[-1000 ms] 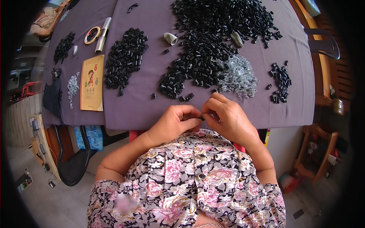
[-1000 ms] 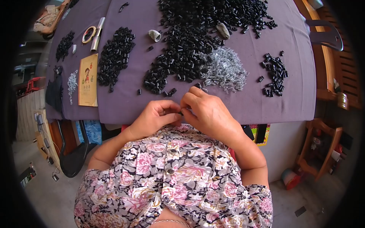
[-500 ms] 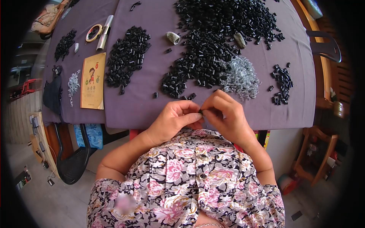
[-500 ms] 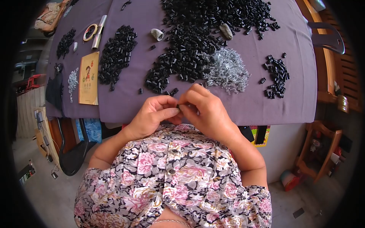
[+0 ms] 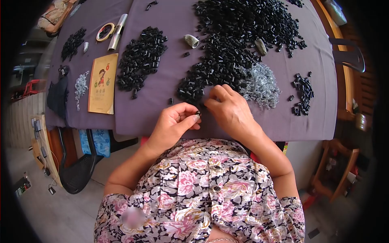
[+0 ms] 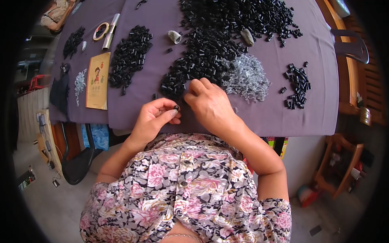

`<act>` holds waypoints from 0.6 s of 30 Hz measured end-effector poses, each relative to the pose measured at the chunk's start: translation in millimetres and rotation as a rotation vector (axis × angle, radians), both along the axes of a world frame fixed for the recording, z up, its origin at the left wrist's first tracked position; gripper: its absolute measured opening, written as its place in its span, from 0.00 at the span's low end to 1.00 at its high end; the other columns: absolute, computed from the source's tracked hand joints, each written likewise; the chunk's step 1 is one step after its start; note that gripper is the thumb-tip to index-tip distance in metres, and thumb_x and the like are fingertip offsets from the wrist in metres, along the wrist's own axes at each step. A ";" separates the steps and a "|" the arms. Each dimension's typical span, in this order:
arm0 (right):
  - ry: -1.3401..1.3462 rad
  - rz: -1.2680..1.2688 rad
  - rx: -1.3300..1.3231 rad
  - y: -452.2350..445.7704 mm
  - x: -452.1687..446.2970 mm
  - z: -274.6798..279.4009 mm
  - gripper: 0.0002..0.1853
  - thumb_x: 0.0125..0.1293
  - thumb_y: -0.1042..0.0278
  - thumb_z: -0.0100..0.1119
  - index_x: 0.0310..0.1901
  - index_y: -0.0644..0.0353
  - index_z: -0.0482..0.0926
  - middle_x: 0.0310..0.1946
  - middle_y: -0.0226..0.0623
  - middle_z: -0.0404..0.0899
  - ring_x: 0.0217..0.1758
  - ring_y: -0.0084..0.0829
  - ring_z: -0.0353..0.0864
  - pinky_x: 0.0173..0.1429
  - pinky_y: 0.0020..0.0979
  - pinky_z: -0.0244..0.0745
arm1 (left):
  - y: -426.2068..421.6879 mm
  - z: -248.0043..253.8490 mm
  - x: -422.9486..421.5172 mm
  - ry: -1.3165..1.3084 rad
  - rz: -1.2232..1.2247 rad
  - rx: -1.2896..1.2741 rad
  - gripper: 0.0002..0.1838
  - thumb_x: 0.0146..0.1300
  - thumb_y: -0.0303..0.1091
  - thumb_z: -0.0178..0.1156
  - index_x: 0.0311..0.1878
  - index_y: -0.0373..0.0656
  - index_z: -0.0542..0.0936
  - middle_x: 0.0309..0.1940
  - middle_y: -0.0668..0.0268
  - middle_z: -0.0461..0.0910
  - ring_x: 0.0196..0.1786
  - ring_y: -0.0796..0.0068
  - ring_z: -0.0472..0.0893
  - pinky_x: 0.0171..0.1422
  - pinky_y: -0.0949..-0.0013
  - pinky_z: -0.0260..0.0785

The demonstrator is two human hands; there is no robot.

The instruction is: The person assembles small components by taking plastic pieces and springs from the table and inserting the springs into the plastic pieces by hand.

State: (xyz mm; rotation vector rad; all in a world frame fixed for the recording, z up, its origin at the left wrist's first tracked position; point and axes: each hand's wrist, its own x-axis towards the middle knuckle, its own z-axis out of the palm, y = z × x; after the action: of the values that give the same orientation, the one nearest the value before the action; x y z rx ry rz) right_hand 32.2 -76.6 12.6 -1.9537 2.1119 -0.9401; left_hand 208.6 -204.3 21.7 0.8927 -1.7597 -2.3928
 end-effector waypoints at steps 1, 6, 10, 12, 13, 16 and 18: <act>0.008 0.003 -0.002 1.0 -0.4 0.9 0.08 0.52 0.71 0.60 0.35 0.60 0.82 0.39 0.37 0.74 0.43 0.40 0.77 0.43 0.39 0.77 | -0.3 -1.5 -0.1 0.000 -0.009 -0.009 0.08 0.73 0.26 0.60 0.51 0.33 0.80 0.42 0.61 0.85 0.42 0.75 0.85 0.50 0.71 0.79; -0.194 -0.082 -0.023 10.6 -3.1 4.2 0.09 0.51 0.76 0.68 0.36 0.61 0.82 0.40 0.38 0.75 0.45 0.41 0.79 0.46 0.40 0.78 | 0.2 -6.0 -5.6 -0.024 -0.076 -0.098 0.08 0.73 0.25 0.60 0.51 0.33 0.80 0.42 0.63 0.84 0.44 0.78 0.84 0.52 0.73 0.79; -0.494 -0.139 0.010 17.5 0.4 21.2 0.10 0.52 0.78 0.71 0.38 0.62 0.83 0.41 0.41 0.77 0.46 0.43 0.81 0.49 0.37 0.79 | 2.9 -1.2 -12.0 -0.028 -0.130 -0.165 0.08 0.73 0.24 0.60 0.52 0.33 0.80 0.43 0.65 0.84 0.44 0.80 0.84 0.52 0.74 0.78; -0.568 -0.145 0.039 20.4 0.5 25.7 0.09 0.54 0.78 0.71 0.38 0.62 0.83 0.41 0.41 0.77 0.45 0.42 0.82 0.48 0.36 0.79 | 5.3 -0.9 -15.3 -0.016 -0.149 -0.188 0.09 0.73 0.24 0.60 0.52 0.33 0.80 0.43 0.66 0.84 0.44 0.81 0.84 0.52 0.75 0.78; -0.586 -0.145 0.042 21.1 0.5 25.9 0.09 0.54 0.78 0.70 0.38 0.62 0.83 0.41 0.41 0.77 0.44 0.41 0.82 0.48 0.35 0.79 | 6.1 0.1 -16.1 0.005 -0.166 -0.220 0.09 0.73 0.24 0.60 0.53 0.33 0.80 0.43 0.66 0.84 0.44 0.81 0.84 0.52 0.75 0.78; -0.632 -0.158 0.057 22.6 1.1 28.1 0.08 0.55 0.78 0.70 0.38 0.62 0.83 0.40 0.40 0.77 0.43 0.39 0.83 0.46 0.34 0.79 | 9.5 2.5 -17.7 0.064 -0.177 -0.307 0.09 0.71 0.24 0.60 0.52 0.33 0.81 0.42 0.67 0.84 0.42 0.84 0.82 0.49 0.76 0.76; -0.638 -0.159 0.062 24.2 1.1 29.0 0.08 0.55 0.78 0.70 0.38 0.63 0.83 0.40 0.40 0.77 0.42 0.37 0.82 0.45 0.33 0.78 | 12.4 2.3 -19.7 0.105 -0.138 -0.351 0.08 0.68 0.23 0.62 0.49 0.34 0.83 0.38 0.70 0.83 0.38 0.88 0.78 0.41 0.77 0.72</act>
State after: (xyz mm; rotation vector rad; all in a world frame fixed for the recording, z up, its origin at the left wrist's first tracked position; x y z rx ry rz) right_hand 33.3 -52.4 41.6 -1.2314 1.8902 -1.2901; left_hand 188.9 -191.9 24.0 0.6090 -2.1650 -2.0571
